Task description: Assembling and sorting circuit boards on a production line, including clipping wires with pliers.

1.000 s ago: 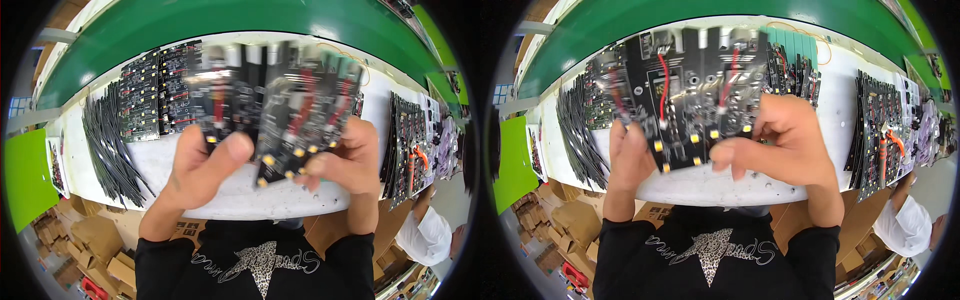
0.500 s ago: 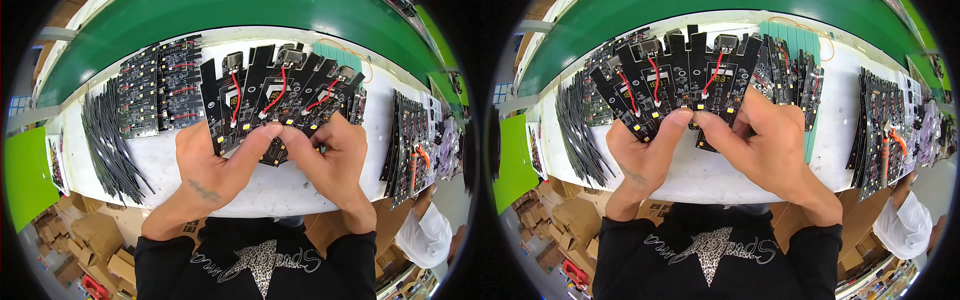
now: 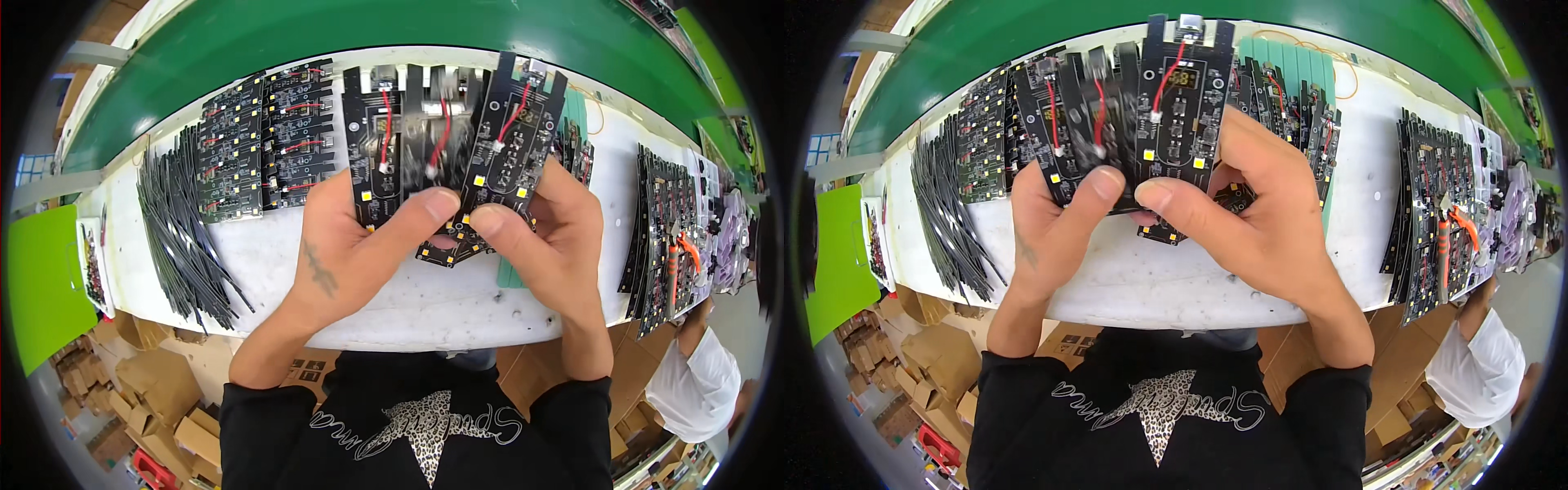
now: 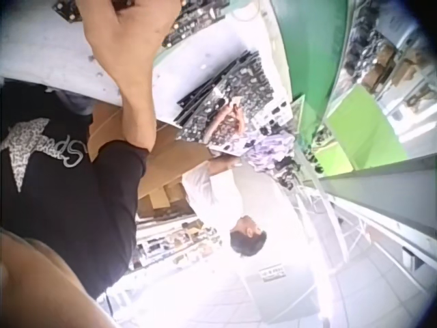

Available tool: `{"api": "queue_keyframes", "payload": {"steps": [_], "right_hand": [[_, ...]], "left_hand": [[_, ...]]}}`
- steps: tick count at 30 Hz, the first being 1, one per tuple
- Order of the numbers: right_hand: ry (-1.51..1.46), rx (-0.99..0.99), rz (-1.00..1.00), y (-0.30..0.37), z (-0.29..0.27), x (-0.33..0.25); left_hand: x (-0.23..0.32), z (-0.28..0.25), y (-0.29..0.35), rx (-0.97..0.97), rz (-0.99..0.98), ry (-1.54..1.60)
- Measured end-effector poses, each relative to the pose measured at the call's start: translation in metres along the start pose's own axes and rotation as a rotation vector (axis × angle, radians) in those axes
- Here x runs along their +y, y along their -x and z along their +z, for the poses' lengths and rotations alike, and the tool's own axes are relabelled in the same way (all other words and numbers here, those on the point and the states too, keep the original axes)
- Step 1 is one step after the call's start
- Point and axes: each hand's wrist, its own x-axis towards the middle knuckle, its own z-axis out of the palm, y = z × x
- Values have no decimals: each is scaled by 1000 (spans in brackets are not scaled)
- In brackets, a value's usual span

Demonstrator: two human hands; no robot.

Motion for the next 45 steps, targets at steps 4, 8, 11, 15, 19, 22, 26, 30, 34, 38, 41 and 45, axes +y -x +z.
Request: {"api": "queue_keyframes", "payload": {"steps": [4,8,11,15,19,22,26,30,34,38,41,45], "right_hand": [[-155,51,90,0,8,-4],[-118,82,78,1,11,3],[-14,55,53,2,10,2],[-147,112,115,2,12,-5],[-132,209,118,0,-9,-10],[13,247,227,-5,-27,-22],[683,561,6,-9,-35,-12],[286,169,55,-1,-24,-12],[173,-1,99,4,-5,-1],[403,49,53,5,-6,-8],[565,121,-9,5,0,-13],[591,159,-31,5,7,-11]], "left_hand": [[-1,0,3,52,73,-106],[-3,8,2,140,179,-164],[-5,4,2,92,163,-222],[-7,4,1,96,77,-62],[-11,-5,-5,68,25,161],[-5,-10,-6,171,47,231],[-2,-10,-4,146,93,355],[-1,1,-2,76,62,191],[-3,0,1,-91,60,151],[0,5,1,-58,45,60],[-1,10,3,65,15,-164],[-4,13,5,121,13,-176]]}}
